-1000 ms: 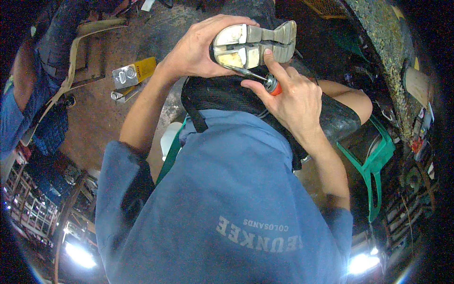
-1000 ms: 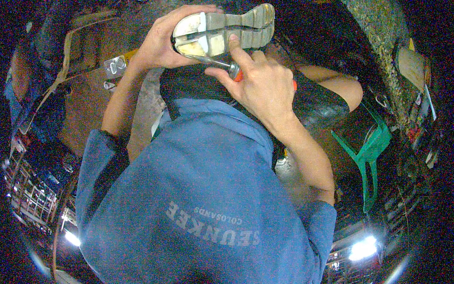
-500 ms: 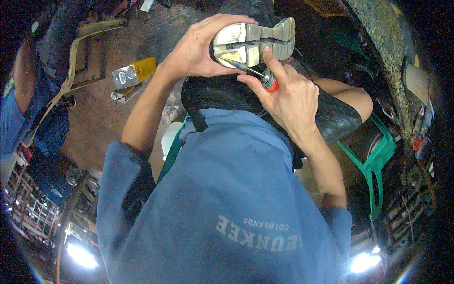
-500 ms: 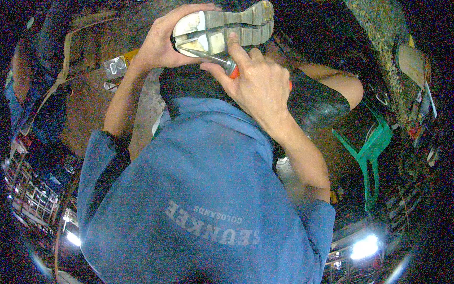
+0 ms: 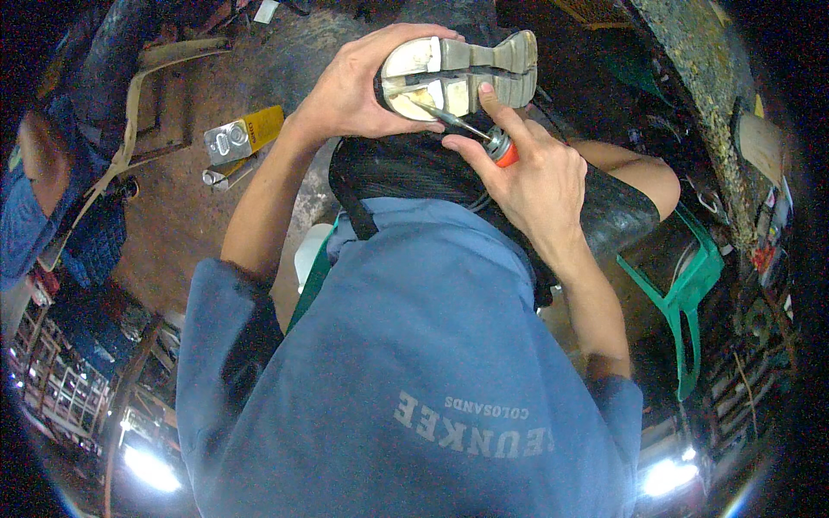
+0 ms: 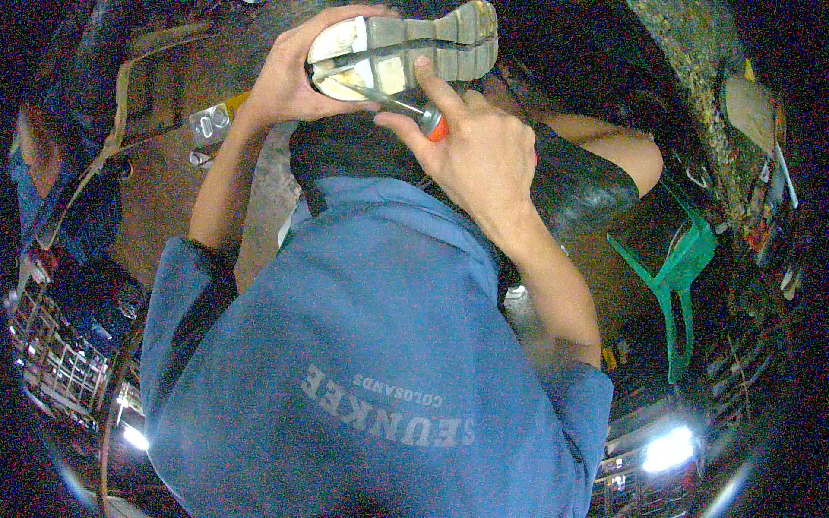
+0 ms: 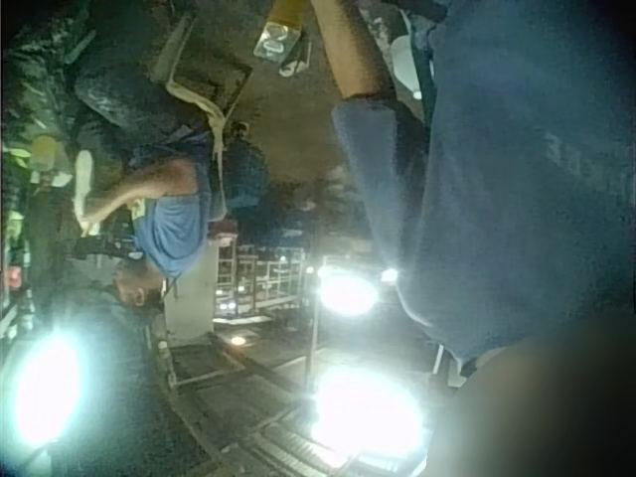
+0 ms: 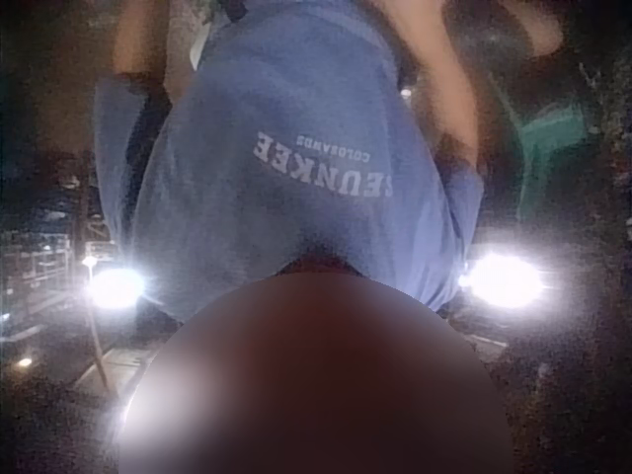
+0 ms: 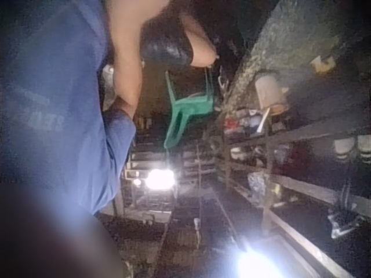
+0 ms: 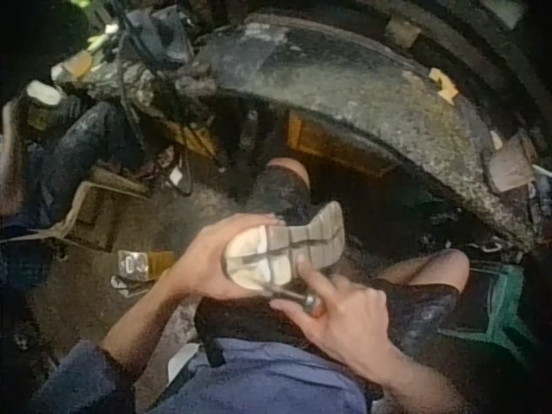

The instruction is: The person uses a red-handled tool to scrape and clean the sole of a sneaker. They hold the shoe with one hand and work the tool along the tread and edges of the sole, removing debris and residue.

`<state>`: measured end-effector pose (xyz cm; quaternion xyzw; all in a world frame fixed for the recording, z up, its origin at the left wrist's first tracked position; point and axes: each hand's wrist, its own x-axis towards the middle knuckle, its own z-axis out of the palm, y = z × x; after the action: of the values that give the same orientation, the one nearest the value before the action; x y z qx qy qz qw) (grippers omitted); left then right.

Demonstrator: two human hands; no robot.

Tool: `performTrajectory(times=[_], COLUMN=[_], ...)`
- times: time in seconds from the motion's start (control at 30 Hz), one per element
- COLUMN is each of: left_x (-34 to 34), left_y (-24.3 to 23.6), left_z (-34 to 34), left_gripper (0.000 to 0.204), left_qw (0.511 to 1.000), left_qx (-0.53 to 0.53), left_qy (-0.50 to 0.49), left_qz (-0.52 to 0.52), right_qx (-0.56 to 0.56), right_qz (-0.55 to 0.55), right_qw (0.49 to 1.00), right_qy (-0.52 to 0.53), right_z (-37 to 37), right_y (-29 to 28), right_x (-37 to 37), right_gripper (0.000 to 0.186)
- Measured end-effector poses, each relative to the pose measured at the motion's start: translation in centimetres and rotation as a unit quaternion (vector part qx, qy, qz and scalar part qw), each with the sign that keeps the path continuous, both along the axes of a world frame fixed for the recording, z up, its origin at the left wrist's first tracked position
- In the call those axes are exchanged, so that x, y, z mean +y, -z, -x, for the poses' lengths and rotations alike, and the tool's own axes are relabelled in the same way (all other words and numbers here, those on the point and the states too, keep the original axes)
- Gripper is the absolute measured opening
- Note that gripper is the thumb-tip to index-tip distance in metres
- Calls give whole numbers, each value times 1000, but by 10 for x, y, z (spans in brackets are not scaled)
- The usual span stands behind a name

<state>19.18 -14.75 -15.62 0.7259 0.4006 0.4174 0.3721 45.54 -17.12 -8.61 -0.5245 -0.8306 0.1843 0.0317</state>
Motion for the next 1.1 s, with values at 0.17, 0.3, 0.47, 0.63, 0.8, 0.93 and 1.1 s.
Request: performTrajectory(times=[0.17,0.3,0.47,0.63,0.8,0.93,1.1], left_x=[-1,-1,-1,-2,-3,-4,-3], left_y=[-2,-3,-3,-1,2,1,-1], left_z=[0,0,0,0,-1,-1,-1], left_gripper=[93,92,92,93,94,95,94], left_qw=[1000,1000,1000,1000,1000,1000,1000], left_qx=[-4,-5,7,-2,-10,-7,-4], left_qy=[-3,-1,-1,-1,-5,-6,-8], left_qz=[14,15,2,8,8,16,11], right_qx=[16,33,26,27,39,44,45], right_qz=[-23,9,69,71,42,22,26], right_qw=[999,999,996,996,998,999,999], right_qy=[27,36,53,56,25,5,12], right_z=[-7,-9,-8,-6,-6,-9,-12], right_y=[9,8,-1,0,10,16,17], right_x=[6,5,3,-1,-3,-2,1], right_gripper=[68,66,68,71,74,74,75])
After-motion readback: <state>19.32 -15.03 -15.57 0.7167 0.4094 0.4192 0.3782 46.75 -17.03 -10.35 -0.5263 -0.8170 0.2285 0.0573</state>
